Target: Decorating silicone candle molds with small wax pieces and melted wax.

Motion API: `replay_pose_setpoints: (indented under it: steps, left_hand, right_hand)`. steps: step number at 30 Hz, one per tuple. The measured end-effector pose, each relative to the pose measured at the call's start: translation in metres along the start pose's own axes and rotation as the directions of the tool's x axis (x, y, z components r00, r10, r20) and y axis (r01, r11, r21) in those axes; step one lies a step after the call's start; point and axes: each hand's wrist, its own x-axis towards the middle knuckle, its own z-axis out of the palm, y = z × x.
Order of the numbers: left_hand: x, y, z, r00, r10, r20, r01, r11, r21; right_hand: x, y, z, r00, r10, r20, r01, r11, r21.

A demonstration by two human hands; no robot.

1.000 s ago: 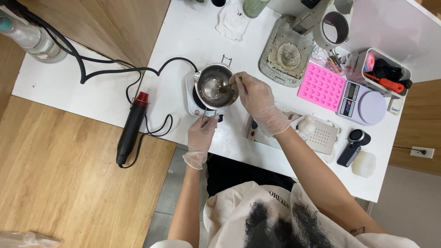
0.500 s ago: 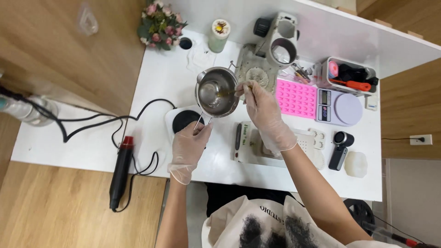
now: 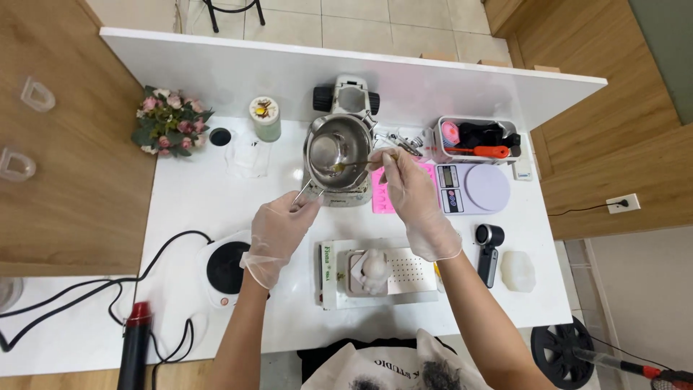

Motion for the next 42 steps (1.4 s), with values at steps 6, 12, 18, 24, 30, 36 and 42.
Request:
replay_pose_setpoints:
  steps: [6, 12, 18, 24, 30, 36, 42]
  left_hand:
    - [0.048, 0.016, 0.020, 0.991, 0.122, -0.052, -0.120, 0.992, 0.038]
    - [0.092, 0.011, 0.020, 0.985, 0.170, 0.000, -0.170, 0.985, -0.041]
    - [0.108, 0.028, 0.009, 0.980, 0.172, 0.104, -0.190, 0.962, 0.195]
    - [0.109, 0.032, 0.000, 0.978, 0.168, 0.121, -0.199, 0.924, 0.326]
    - [0.119, 0.021, 0.000, 0.951, 0.296, 0.094, -0.307, 0.860, 0.408]
    - [0.120, 0.030, -0.003, 0.942, 0.324, 0.088, -0.318, 0.773, 0.549]
    - [0.116, 0.031, -0.001, 0.945, 0.317, 0.079, -0.308, 0.783, 0.540]
  right_hand:
    - [0.030, 0.024, -0.026, 0.985, 0.149, -0.083, -0.147, 0.989, 0.023]
    - [0.058, 0.080, -0.034, 0.975, 0.199, -0.097, -0.158, 0.933, 0.324]
    - [0.063, 0.100, -0.033, 0.985, 0.161, -0.061, -0.134, 0.939, 0.318]
    - [0.058, 0.117, -0.030, 0.983, 0.168, -0.071, -0.133, 0.928, 0.347]
    - [0.054, 0.101, -0.026, 0.972, 0.211, -0.104, -0.152, 0.901, 0.406]
    - [0.048, 0.098, -0.029, 0.981, 0.140, -0.133, -0.079, 0.921, 0.381]
    - [0.048, 0.101, -0.026, 0.979, 0.149, -0.141, -0.081, 0.912, 0.403]
